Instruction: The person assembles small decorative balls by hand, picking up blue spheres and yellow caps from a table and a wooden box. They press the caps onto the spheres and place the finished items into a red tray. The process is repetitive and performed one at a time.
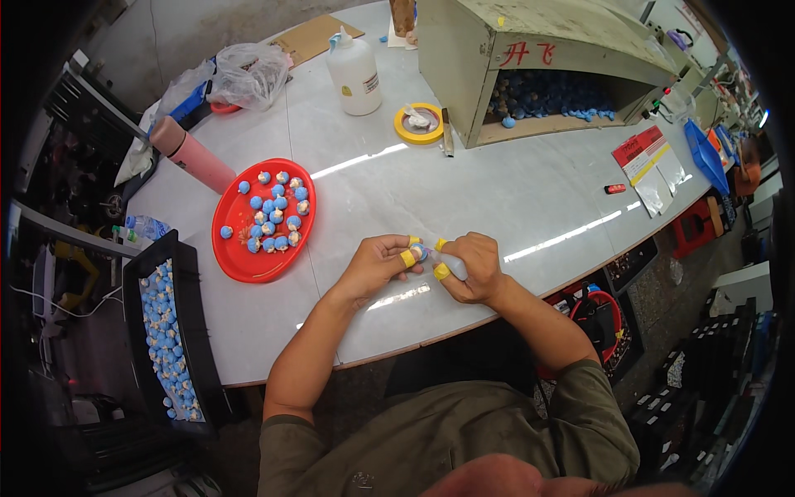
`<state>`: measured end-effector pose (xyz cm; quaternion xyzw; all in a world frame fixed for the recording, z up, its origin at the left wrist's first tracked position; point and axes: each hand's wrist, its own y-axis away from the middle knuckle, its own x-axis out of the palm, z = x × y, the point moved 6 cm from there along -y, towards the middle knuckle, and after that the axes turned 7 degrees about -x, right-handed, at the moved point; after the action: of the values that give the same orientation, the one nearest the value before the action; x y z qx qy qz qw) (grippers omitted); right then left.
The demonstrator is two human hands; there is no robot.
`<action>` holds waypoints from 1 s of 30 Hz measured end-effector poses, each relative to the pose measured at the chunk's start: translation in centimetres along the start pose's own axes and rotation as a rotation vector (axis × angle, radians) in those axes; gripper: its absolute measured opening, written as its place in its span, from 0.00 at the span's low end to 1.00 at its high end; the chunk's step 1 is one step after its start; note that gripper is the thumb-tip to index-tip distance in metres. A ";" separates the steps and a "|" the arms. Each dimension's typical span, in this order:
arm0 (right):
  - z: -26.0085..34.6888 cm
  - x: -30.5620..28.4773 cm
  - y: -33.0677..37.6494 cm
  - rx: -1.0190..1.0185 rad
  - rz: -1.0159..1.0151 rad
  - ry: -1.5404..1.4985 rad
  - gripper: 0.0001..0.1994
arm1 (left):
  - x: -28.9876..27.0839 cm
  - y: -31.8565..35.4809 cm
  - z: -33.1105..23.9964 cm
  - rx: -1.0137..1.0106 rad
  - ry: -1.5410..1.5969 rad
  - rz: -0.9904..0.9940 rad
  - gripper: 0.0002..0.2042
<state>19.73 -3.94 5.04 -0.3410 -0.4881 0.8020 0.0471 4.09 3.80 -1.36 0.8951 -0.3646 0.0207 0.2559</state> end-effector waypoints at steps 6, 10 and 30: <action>0.1 -0.1 -0.1 0.004 -0.011 0.000 0.12 | 0.0 0.0 0.0 -0.004 0.009 -0.006 0.14; 0.0 -0.1 0.1 0.002 -0.010 -0.008 0.12 | 0.0 0.0 -0.1 -0.010 0.008 -0.017 0.14; -10.3 -10.6 8.5 0.811 -0.384 -0.315 0.14 | -1.6 -0.3 0.2 -0.070 0.366 -0.032 0.15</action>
<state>36.13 -4.94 0.46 -0.0728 -0.1908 0.9467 0.2490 3.09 4.88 -2.01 0.8727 -0.2981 0.1663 0.3490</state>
